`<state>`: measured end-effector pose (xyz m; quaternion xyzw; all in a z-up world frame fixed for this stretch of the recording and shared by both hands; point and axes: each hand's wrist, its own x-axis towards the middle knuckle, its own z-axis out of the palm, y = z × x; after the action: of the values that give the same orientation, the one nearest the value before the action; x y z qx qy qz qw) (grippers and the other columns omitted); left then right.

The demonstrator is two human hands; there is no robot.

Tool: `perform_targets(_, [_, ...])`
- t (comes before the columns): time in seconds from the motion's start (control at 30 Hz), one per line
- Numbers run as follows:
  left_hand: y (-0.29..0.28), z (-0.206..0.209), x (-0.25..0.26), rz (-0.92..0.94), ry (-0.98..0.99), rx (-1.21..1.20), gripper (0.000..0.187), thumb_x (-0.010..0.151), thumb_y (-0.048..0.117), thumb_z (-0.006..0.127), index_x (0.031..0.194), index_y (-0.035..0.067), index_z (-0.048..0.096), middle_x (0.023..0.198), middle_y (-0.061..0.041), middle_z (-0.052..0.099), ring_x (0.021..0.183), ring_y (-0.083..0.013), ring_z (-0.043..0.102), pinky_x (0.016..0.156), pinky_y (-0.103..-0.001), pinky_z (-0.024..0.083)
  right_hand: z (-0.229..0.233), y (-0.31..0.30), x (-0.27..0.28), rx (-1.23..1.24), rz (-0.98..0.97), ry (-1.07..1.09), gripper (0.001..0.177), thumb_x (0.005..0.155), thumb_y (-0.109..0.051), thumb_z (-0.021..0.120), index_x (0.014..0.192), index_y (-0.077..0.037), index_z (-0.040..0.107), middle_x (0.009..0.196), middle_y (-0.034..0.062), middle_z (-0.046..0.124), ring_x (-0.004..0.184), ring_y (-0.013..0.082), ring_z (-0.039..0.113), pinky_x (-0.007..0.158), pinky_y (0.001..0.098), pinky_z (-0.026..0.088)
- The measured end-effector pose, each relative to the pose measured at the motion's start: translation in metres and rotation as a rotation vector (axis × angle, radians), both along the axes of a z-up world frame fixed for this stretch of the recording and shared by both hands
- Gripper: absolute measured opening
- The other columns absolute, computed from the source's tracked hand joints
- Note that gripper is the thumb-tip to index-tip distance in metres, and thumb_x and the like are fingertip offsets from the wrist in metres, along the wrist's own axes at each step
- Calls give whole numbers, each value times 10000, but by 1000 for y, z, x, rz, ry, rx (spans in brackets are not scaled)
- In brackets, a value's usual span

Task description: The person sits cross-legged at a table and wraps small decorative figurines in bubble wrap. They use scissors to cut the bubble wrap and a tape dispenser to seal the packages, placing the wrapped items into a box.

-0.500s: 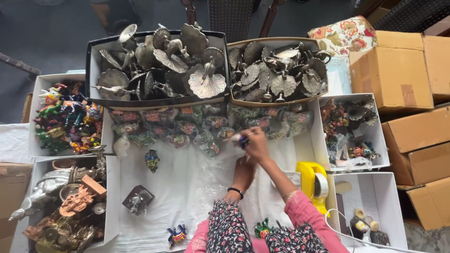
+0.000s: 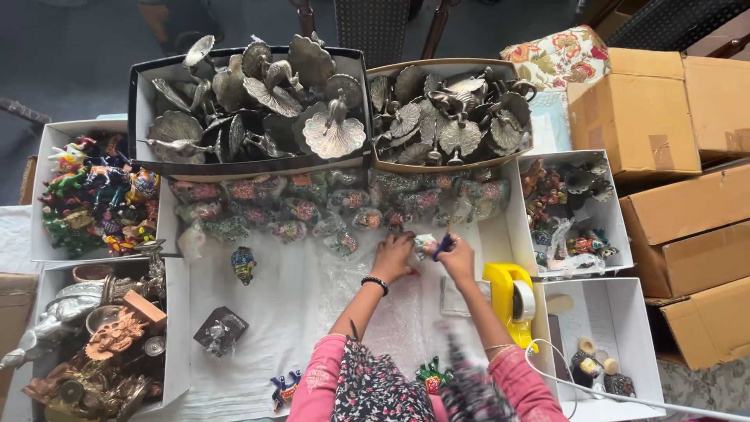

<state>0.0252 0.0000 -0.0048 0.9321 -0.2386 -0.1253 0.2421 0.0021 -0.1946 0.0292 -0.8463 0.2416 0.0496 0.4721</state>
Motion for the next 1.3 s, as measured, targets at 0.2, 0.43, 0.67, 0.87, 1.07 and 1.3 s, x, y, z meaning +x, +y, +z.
perform_targets(0.2, [8,-28,25,26,174,-271,895,582,105,854,1405,168,509,1432,-33,578,1291,-359,502,1064,-493,433,8,19,0,-135,-3,22,527,626,-381,971,915,-40,693,711,73,734,639,128,665,652,326,536])
perform_targets(0.43, [10,-19,34,-2,348,-647,828,641,-136,557,1428,98,450,1360,-171,632,1314,-361,591,1045,-396,507,24,24,-1,-243,58,82,549,629,-403,974,931,-34,702,720,92,727,640,169,674,670,349,527])
perform_targets(0.67, [1,-9,10,140,-6,-372,547,700,97,868,1172,112,593,1119,-133,658,1093,-362,631,927,-437,516,11,-8,-17,-185,-170,-115,504,647,-356,949,927,-27,688,789,106,746,704,171,696,684,352,547])
perform_targets(0.87, [-15,5,6,50,-4,-362,454,681,175,877,1108,183,723,1141,-69,626,1109,-330,597,942,-455,513,28,-19,-44,-57,-237,-49,481,672,-304,953,915,-9,659,867,83,776,779,125,716,721,301,562])
perform_targets(1.07, [-18,18,15,85,-12,-69,583,675,272,873,1234,316,711,1174,-40,577,1171,-288,557,893,-488,505,26,13,-60,23,22,-84,494,640,-294,943,947,-38,652,853,126,791,789,196,755,726,324,587])
perform_targets(1.3, [2,-19,29,-45,-107,-5,502,844,103,697,1292,328,677,1139,-6,609,1108,-232,619,879,-482,505,17,25,-36,-365,267,-111,413,719,-354,865,921,-54,666,819,195,708,796,391,697,724,482,522])
